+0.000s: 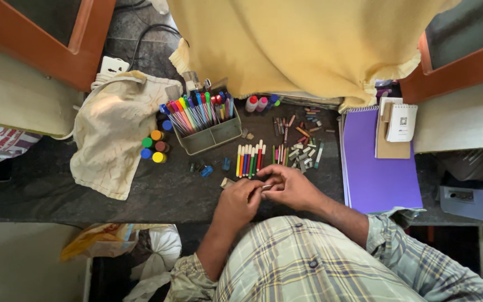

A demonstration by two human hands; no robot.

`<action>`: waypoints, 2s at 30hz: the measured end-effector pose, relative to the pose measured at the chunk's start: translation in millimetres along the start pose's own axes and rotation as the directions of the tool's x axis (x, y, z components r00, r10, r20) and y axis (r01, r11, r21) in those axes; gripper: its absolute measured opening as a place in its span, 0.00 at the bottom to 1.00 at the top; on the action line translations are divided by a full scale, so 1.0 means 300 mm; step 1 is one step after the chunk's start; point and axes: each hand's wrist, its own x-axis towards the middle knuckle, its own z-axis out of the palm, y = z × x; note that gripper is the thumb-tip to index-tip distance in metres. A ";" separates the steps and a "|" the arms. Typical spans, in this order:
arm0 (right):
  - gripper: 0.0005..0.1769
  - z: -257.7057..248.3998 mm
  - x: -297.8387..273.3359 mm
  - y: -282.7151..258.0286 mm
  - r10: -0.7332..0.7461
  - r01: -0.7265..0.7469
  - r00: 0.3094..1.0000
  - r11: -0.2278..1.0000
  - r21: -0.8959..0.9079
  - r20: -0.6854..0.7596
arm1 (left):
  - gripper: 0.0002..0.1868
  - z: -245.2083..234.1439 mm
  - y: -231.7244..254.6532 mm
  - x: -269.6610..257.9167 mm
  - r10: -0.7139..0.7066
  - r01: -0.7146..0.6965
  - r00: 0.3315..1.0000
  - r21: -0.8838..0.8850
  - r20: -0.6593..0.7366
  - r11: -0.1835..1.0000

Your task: The person organizes stationery items on a cluttered table. They place a ruler and scissors into a container, then arrange colored markers and pencils into neat rows on the table surface.

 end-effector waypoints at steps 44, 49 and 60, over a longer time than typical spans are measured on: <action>0.21 -0.085 0.069 0.043 0.110 -0.107 0.994 0.989 0.107 -0.029 | 0.17 0.050 -0.111 0.128 -0.455 0.461 0.866 -0.679 0.206 0.571; 0.17 -0.210 0.076 0.027 0.015 -0.132 0.934 0.943 -0.306 -0.358 | 0.16 0.020 -0.077 0.141 -0.494 0.486 0.860 -0.495 0.127 0.720; 0.24 -0.390 0.221 -0.054 -0.342 -0.167 0.827 0.608 -0.776 -0.446 | 0.20 -0.020 -0.016 0.158 -0.397 0.382 0.918 -0.240 -0.011 0.892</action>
